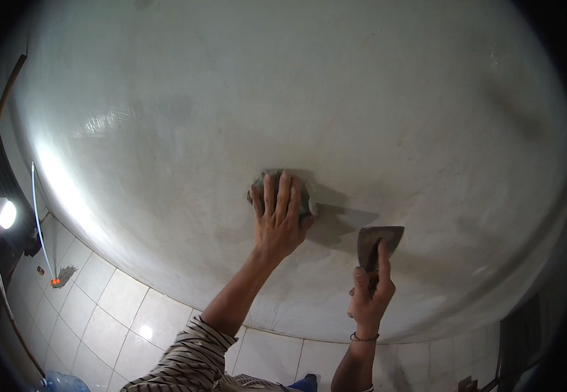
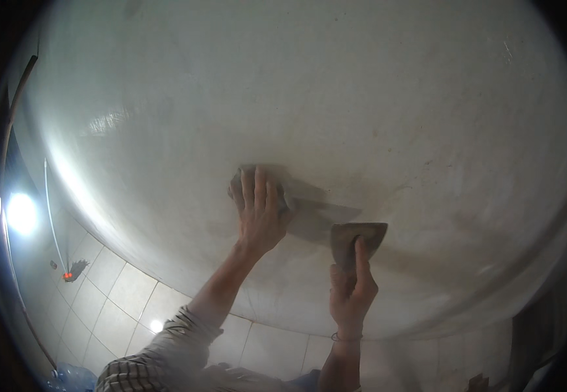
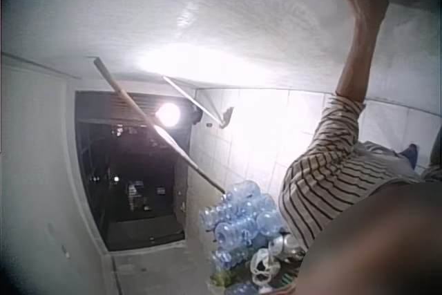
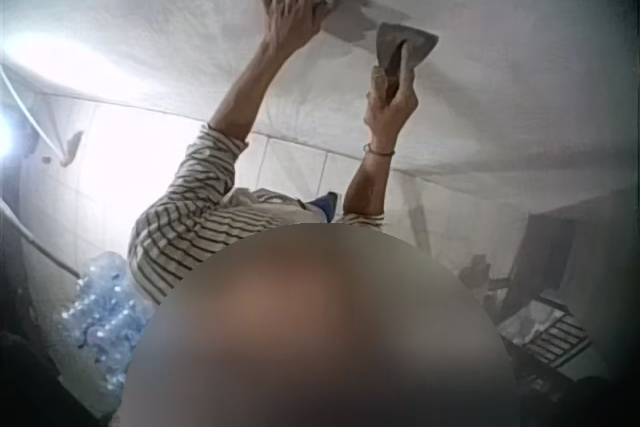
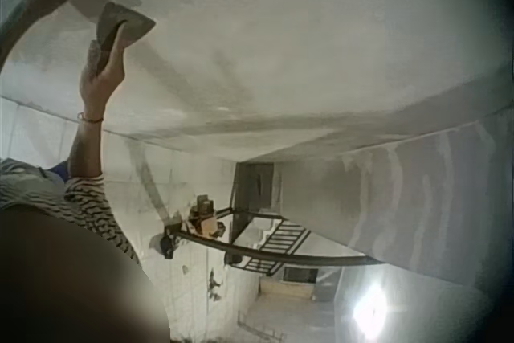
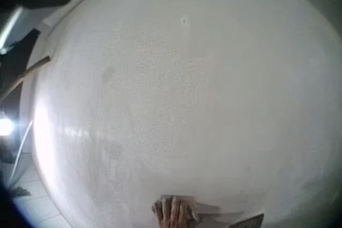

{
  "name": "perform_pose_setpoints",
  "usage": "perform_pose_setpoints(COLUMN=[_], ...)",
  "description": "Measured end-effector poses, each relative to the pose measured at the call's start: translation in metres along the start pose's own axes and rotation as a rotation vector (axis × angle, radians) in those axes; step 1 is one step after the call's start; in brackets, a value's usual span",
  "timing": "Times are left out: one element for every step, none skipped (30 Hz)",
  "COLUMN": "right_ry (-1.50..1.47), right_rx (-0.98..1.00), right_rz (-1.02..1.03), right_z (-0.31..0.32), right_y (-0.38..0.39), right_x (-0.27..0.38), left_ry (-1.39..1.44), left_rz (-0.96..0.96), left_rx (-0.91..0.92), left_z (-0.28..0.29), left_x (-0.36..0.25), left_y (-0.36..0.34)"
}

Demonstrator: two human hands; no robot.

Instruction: Patching and sanding a wall to prepare the surface for renovation or painting.

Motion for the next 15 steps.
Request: perform_pose_setpoints(right_ry=[0.006,0.033,0.057,0.050,0.050,0.127,0.201,0.201,0.152,0.099,0.093,0.090,0.084,0.083,0.107], right_rx=[-0.009,-0.009,0.006,-0.034,-0.028,-0.027,-0.028,-0.029,0.040,0.111,0.114,0.106,0.096,0.098,0.101], right_rz=[0.000,0.034,0.063,0.086,0.086,0.119,0.154,0.160,0.111,0.068,0.078,0.094,0.107,0.111,0.109], right_z=[-0.005,-0.009,-0.010,-0.009,-0.008,-0.005,-0.005,-0.009,-0.015,-0.021,-0.024,-0.027,-0.032,-0.035,-0.035], right_y=[0.000,-0.002,-0.003,-0.008,-0.013,-0.018,-0.022,-0.023,-0.020,-0.019,-0.019,-0.017,-0.017,-0.017,-0.019], right_x=[0.002,0.006,0.009,0.010,0.015,0.028,0.035,0.035,0.034,0.031,0.028,0.021,0.017,0.018,0.018], left_ry=[0.022,0.044,0.048,0.056,0.054,0.079,0.100,0.098,0.098,0.092,0.099,0.114,0.111,0.091,0.074], left_rz=[0.015,0.031,0.026,0.017,0.022,0.028,0.031,0.031,0.036,0.042,0.090,0.139,0.141,0.114,0.093], left_rx=[0.040,0.079,0.004,-0.078,-0.077,-0.158,-0.242,-0.248,-0.213,-0.183,-0.063,0.059,0.057,0.054,0.051], left_z=[-0.005,-0.009,0.006,0.026,0.043,0.062,0.072,0.068,0.056,0.044,0.031,0.019,0.016,0.015,0.014], left_x=[0.003,0.007,0.009,0.012,0.013,0.010,0.011,0.012,0.011,0.012,0.012,0.012,0.020,0.027,0.029], left_y=[0.007,0.010,-0.006,-0.036,-0.061,-0.087,-0.100,-0.095,-0.080,-0.062,-0.033,-0.008,-0.002,0.003,0.005])
Point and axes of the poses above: each hand's wrist, its own y-axis away from the middle knuckle, its own z-axis out of the back of the hand, x = y × z, the point moved 3 cm from there along -y, towards the middle knuckle, and after that the axes turned 13 degrees about x, right-handed, at the moved point
